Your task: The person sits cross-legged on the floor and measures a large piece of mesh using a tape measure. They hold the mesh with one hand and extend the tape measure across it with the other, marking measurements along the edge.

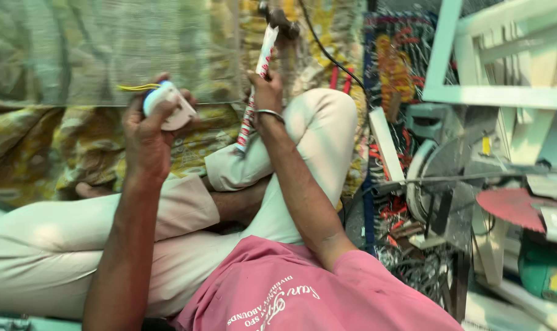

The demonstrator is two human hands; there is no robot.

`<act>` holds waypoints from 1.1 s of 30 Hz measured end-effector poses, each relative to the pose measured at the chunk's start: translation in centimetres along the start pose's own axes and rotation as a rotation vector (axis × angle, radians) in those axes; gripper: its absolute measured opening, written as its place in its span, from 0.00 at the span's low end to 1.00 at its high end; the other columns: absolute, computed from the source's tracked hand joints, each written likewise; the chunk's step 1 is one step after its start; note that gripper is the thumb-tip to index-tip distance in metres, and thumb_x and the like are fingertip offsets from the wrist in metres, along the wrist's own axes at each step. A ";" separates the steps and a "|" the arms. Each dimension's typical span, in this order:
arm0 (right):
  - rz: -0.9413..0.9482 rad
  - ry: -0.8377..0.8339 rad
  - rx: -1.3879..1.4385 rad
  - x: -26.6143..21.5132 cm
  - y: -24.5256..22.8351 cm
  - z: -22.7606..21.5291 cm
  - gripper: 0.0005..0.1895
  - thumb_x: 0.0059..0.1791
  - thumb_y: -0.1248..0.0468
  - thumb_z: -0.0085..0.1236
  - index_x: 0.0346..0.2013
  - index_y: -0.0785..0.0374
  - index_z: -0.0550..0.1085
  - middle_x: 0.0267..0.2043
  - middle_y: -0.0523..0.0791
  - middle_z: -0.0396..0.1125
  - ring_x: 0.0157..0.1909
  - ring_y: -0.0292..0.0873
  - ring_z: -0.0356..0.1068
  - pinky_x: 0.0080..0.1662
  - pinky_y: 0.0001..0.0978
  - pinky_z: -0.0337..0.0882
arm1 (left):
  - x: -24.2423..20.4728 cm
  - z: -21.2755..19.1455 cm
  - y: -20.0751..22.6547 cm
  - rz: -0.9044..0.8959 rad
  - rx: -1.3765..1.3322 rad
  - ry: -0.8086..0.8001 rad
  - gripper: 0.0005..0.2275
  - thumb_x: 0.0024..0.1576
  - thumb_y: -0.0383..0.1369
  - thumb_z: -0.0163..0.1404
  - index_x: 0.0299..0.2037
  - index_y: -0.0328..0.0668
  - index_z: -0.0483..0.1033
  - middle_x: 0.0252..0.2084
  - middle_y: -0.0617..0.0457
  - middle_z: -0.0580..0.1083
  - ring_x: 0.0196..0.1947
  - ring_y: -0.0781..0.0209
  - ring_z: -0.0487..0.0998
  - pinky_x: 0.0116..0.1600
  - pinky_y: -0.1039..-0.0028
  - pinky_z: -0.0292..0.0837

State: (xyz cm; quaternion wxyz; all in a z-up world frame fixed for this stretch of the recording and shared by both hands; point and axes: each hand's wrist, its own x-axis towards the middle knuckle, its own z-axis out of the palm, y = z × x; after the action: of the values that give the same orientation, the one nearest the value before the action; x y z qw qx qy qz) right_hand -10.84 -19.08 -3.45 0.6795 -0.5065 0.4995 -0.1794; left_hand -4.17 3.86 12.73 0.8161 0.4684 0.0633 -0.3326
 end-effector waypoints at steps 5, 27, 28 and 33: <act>0.006 -0.033 0.000 2.0 2.3 -0.3 0.18 0.45 0.64 0.64 0.46 0.63 0.68 0.27 0.42 0.66 0.22 0.36 0.65 0.25 0.32 0.68 | 0.0 -0.3 0.2 0.028 0.113 0.039 0.21 0.55 0.32 0.58 0.58 0.32 0.74 0.39 0.46 0.76 0.37 0.61 0.80 0.35 0.72 0.76; -0.012 -0.210 -0.031 4.5 1.4 1.1 0.10 0.49 0.66 0.58 0.45 0.64 0.72 0.34 0.43 0.67 0.36 0.43 0.68 0.40 0.39 0.74 | -3.4 -15.0 16.3 0.441 0.438 0.387 0.15 0.58 0.37 0.56 0.45 0.29 0.75 0.36 0.47 0.77 0.31 0.62 0.84 0.28 0.73 0.79; -0.179 -0.175 -0.128 3.6 1.3 0.6 0.10 0.50 0.67 0.57 0.46 0.64 0.72 0.37 0.43 0.66 0.38 0.43 0.68 0.42 0.38 0.74 | -4.0 -15.3 16.0 0.475 0.349 0.435 0.14 0.62 0.36 0.54 0.47 0.28 0.73 0.36 0.44 0.78 0.29 0.57 0.85 0.27 0.71 0.78; -0.982 -0.100 -0.221 -6.4 -4.3 0.8 0.11 0.54 0.69 0.55 0.51 0.62 0.71 0.47 0.44 0.66 0.49 0.42 0.68 0.53 0.36 0.72 | -4.3 -12.4 13.0 0.377 0.336 0.380 0.16 0.63 0.36 0.47 0.62 0.51 0.67 0.34 0.47 0.77 0.22 0.59 0.81 0.22 0.72 0.73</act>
State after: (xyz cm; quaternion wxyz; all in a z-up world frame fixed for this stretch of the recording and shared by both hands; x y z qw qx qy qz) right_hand -11.82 -15.76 3.47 0.4804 -0.7585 0.1850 -0.3996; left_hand 2.95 20.34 17.06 0.7482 0.6538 0.0708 -0.0876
